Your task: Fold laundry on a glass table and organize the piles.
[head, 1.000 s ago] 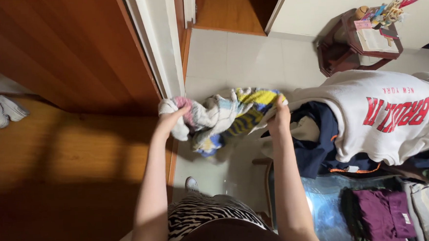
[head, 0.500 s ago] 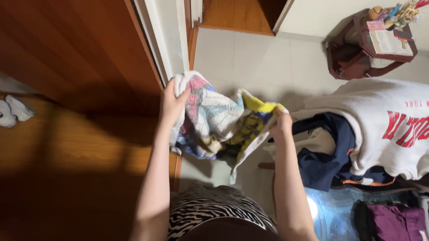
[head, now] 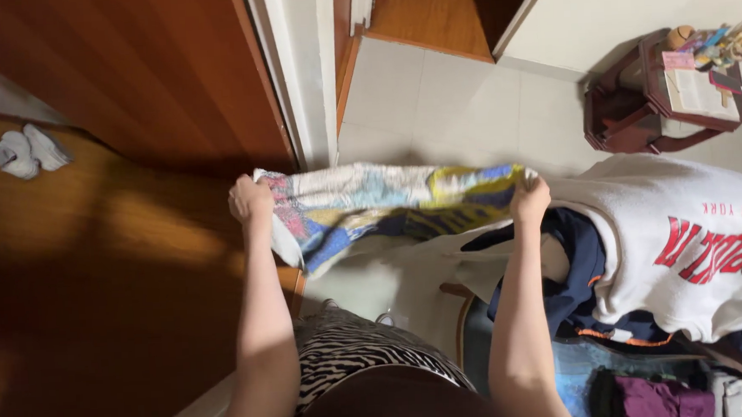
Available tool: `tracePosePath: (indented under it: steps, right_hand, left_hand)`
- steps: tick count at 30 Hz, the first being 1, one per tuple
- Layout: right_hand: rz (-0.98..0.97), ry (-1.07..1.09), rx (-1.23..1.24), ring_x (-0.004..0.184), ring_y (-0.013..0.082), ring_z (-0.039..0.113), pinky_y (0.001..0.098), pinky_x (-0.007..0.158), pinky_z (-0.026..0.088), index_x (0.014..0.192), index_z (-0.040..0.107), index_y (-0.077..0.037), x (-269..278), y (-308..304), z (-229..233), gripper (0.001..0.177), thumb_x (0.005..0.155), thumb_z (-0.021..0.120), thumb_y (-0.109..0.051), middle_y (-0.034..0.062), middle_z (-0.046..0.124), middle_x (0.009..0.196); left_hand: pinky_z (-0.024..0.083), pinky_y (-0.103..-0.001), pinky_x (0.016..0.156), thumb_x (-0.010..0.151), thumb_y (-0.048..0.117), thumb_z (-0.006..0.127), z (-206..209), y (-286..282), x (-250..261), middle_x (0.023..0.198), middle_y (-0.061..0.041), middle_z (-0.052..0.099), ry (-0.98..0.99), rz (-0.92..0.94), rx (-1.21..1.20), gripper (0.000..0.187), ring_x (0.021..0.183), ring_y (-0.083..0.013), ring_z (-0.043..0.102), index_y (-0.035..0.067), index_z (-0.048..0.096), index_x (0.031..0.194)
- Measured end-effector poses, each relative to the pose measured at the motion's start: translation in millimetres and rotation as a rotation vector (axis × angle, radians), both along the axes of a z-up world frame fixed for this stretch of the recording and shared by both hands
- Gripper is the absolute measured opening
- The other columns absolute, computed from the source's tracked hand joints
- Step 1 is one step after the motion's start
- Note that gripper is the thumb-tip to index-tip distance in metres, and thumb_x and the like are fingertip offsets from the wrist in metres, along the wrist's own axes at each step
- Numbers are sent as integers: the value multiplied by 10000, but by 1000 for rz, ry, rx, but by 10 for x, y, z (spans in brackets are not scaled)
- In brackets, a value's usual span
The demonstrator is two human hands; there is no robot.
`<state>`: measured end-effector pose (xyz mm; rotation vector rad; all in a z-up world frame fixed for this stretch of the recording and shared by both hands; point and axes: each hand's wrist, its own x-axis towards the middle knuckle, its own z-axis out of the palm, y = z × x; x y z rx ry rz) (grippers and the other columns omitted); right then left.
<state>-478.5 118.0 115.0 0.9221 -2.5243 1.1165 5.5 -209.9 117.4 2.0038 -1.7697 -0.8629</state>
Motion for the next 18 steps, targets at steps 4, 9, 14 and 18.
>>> tracePosePath:
  steps: [4, 9, 14, 18]
  right_hand:
    - [40, -613, -188, 791, 189, 654, 310, 668, 508, 980, 685, 89, 559, -324, 316, 223, 981, 746, -126, 134, 711, 884]
    - [448, -1147, -222, 895, 185, 689, 311, 747, 572, 1345, 572, 81, 1400, -830, 946, 454, 900, 629, 13, 157, 696, 1079]
    - [603, -1233, -303, 1009, 217, 679, 322, 864, 570, 1419, 527, 115, 1342, -868, 1403, 470, 962, 548, 7, 201, 674, 1181]
    - [819, -1252, -620, 1158, 219, 668, 332, 993, 582, 1458, 454, 91, 1560, -770, 2233, 532, 937, 485, -11, 177, 656, 1299]
  left_hand:
    - [553, -346, 849, 939, 364, 672, -813, 35, -232, 1142, -77, 760, 921, -79, 307, 340, 1000, -184, 700, 111, 764, 1147]
    - [544, -320, 766, 887, 272, 735, 47, 697, -924, 1029, -59, 731, 1020, -190, 339, 279, 871, -159, 663, 102, 754, 1107]
    - [556, -314, 749, 910, 164, 650, -1049, 439, -960, 1032, -56, 703, 1217, -54, 269, 294, 889, -157, 669, 79, 677, 1191]
    - [552, -364, 754, 833, -6, 518, -1454, 294, -667, 1020, -59, 685, 1238, 161, 254, 431, 893, -203, 662, 71, 629, 1243]
